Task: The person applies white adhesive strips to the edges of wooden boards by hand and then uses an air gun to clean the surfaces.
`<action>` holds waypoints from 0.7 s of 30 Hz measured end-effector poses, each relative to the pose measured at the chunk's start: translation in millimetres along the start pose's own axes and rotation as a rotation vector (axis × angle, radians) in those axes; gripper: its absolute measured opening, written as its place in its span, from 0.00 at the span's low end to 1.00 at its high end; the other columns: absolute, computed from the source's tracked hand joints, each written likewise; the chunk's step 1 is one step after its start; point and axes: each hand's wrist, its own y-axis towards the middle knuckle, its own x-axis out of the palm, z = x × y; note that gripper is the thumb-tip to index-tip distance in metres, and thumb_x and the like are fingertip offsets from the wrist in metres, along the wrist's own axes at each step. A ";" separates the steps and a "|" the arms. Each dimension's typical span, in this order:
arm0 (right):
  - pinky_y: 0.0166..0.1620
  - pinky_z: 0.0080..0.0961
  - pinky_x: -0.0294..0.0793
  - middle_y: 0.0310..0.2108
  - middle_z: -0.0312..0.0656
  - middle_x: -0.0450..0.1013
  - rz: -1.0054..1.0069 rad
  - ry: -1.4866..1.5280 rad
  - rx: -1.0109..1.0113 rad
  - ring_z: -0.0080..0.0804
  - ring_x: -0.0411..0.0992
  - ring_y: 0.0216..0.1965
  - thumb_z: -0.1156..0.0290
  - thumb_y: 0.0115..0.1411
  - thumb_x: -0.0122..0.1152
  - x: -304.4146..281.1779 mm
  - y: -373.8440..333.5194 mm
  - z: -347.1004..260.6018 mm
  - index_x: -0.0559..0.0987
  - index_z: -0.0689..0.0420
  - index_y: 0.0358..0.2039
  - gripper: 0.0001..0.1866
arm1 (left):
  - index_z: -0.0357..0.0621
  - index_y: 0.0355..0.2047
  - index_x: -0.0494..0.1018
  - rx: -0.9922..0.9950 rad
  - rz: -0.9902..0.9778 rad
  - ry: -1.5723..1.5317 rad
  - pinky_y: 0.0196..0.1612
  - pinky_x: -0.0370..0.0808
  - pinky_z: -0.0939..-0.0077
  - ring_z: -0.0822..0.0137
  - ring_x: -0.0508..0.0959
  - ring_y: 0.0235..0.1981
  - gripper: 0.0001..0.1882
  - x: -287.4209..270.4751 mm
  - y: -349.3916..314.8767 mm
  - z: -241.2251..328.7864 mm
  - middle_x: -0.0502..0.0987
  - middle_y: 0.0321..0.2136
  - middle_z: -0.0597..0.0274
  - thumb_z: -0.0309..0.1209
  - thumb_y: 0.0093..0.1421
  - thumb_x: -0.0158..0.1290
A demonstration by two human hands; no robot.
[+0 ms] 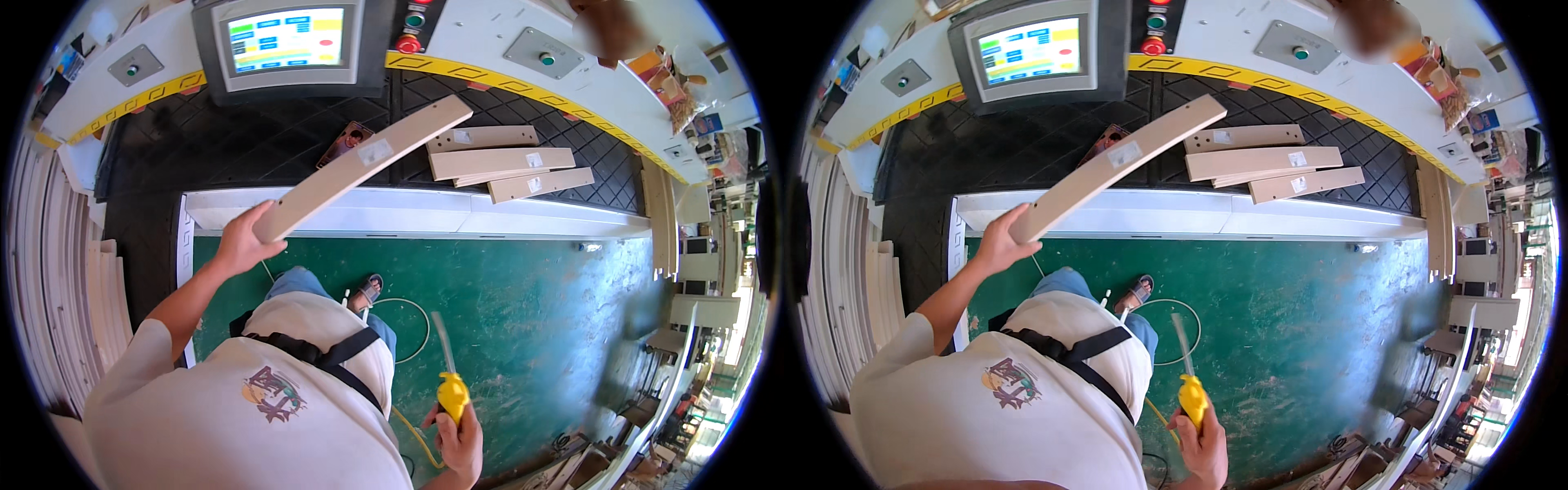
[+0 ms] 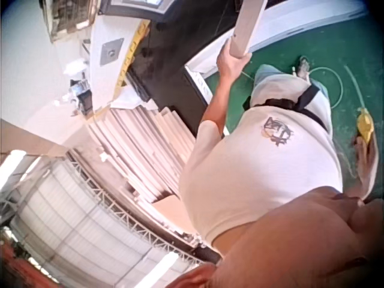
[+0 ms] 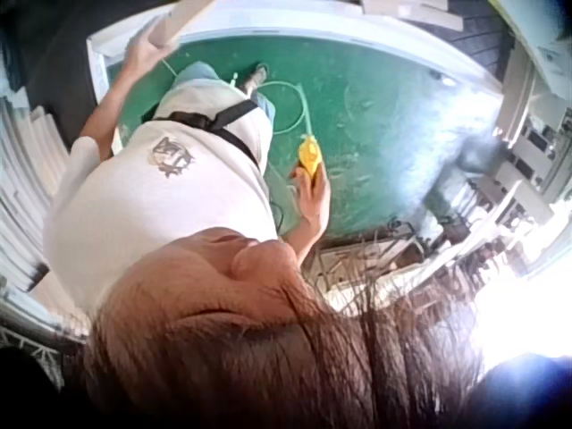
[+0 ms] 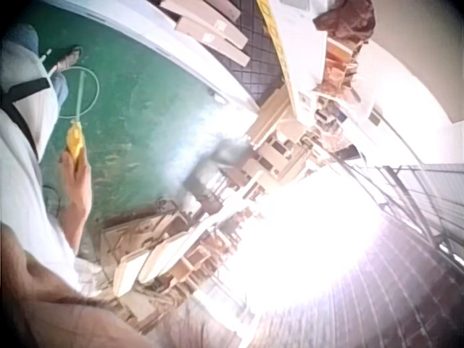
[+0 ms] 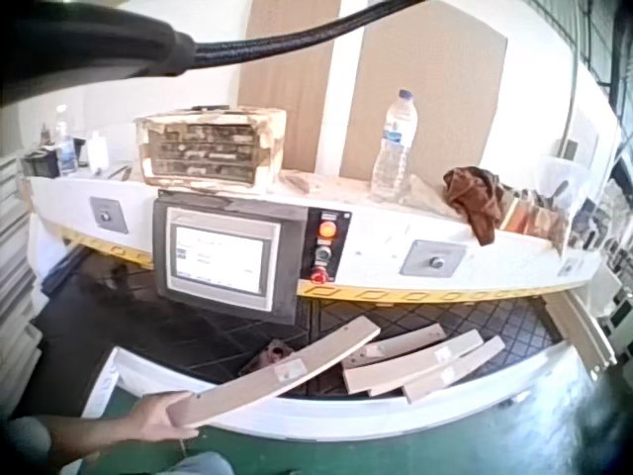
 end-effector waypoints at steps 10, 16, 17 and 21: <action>0.34 0.42 0.91 0.60 0.57 0.70 0.005 0.837 0.126 0.58 0.73 0.62 0.83 0.55 0.57 -9.0 59.3 25.2 0.62 0.68 0.68 0.37 | 0.39 0.65 0.69 0.176 -0.077 0.148 0.62 0.74 0.60 0.47 0.79 0.57 0.45 34.1 145.9 79.2 0.78 0.57 0.44 0.40 0.48 0.73; 0.34 0.36 0.86 0.56 0.47 0.74 0.126 1.293 0.207 0.46 0.72 0.62 0.78 0.52 0.59 26.7 121.0 31.6 0.65 0.58 0.68 0.39 | 0.39 0.64 0.70 0.304 -0.097 0.045 0.60 0.76 0.60 0.48 0.80 0.56 0.44 129.0 238.6 133.8 0.78 0.57 0.46 0.42 0.49 0.74; 0.37 0.38 0.85 0.58 0.47 0.74 0.148 1.300 0.213 0.46 0.73 0.62 0.78 0.52 0.60 28.4 122.9 31.9 0.66 0.57 0.67 0.39 | 0.39 0.63 0.71 0.348 -0.095 0.019 0.59 0.76 0.59 0.48 0.80 0.56 0.44 146.8 253.5 143.5 0.79 0.57 0.46 0.42 0.49 0.74; 0.46 0.39 0.84 0.61 0.48 0.72 0.233 1.415 0.196 0.47 0.73 0.62 0.73 0.50 0.62 40.4 125.6 26.2 0.66 0.57 0.68 0.42 | 0.39 0.63 0.71 0.365 -0.152 0.031 0.58 0.77 0.59 0.48 0.81 0.55 0.44 184.3 296.0 190.2 0.78 0.58 0.46 0.48 0.51 0.71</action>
